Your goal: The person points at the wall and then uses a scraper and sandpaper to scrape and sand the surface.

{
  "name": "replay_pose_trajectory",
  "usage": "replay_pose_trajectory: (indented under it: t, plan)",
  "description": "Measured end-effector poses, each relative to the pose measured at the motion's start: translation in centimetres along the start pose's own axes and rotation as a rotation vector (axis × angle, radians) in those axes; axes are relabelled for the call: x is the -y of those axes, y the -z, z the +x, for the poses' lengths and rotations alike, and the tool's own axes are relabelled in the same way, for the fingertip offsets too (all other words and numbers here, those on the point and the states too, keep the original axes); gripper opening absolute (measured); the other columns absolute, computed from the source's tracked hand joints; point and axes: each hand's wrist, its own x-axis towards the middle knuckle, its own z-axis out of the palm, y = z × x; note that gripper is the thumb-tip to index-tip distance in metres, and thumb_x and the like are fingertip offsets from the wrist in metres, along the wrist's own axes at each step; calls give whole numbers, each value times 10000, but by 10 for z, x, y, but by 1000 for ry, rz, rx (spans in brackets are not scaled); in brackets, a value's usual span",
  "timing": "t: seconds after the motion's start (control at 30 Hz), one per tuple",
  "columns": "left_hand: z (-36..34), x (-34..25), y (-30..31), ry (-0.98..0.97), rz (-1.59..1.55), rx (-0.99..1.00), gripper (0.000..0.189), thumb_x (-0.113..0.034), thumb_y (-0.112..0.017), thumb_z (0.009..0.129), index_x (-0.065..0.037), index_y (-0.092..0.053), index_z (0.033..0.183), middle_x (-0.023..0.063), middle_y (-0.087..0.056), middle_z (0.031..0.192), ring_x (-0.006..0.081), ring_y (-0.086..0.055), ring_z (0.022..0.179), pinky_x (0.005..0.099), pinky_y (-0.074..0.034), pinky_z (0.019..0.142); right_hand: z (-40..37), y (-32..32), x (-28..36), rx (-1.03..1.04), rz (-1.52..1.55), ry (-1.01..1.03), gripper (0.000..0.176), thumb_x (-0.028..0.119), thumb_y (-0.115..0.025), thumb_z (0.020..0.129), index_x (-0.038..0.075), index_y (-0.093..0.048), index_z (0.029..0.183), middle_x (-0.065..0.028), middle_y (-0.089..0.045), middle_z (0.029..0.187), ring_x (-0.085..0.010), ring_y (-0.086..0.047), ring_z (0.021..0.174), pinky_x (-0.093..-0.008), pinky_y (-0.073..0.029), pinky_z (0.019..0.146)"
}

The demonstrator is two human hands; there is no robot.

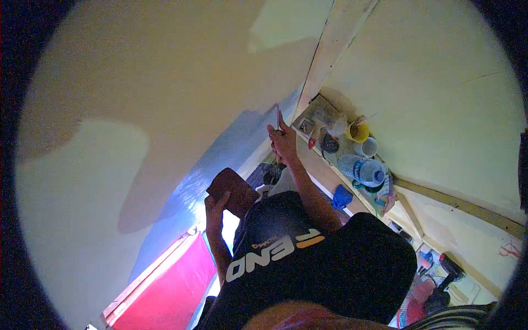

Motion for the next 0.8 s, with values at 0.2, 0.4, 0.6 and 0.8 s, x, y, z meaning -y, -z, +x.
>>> replay_pose_trajectory:
  t: [0.2, 0.4, 0.6, 0.8]
  plan:
    - [10, 14, 1, -62, 7, -19, 259, -191, -679, 809, -17, -647, 998, 48, -662, 948, 144, -587, 851, 324, -450, 781, 26, 16, -60, 77, -223, 386, 666, 183, -650, 860, 191, -307, 1431, 56, -440, 516, -42, -362, 374, -227, -317, 330]
    - [-2, -26, -22, -79, 0, -24, 247, -198, -687, 805, -18, -654, 971, 37, -660, 918, 134, -576, 834, 317, -442, 783, 0, -12, -10, -39, -63, 102, 669, 148, -636, 859, 132, -294, 1433, 68, -411, 495, -35, -349, 379, -225, -306, 347]
    - [-6, -16, -16, -25, 38, -37, 276, -201, -673, 817, 4, -643, 999, 31, -652, 904, 129, -564, 826, 329, -440, 778, 4, -17, -20, -67, -220, 205, 668, 146, -633, 862, 122, -291, 1435, 67, -387, 498, -30, -336, 392, -222, -308, 360]
    - [-10, -8, -3, -30, 0, -77, 295, -194, -681, 812, 15, -634, 1014, 38, -647, 910, 128, -564, 808, 313, -453, 747, 9, -9, -8, -60, -86, 163, 676, 162, -643, 861, 128, -290, 1436, 74, -377, 501, -23, -327, 391, -217, -301, 352]
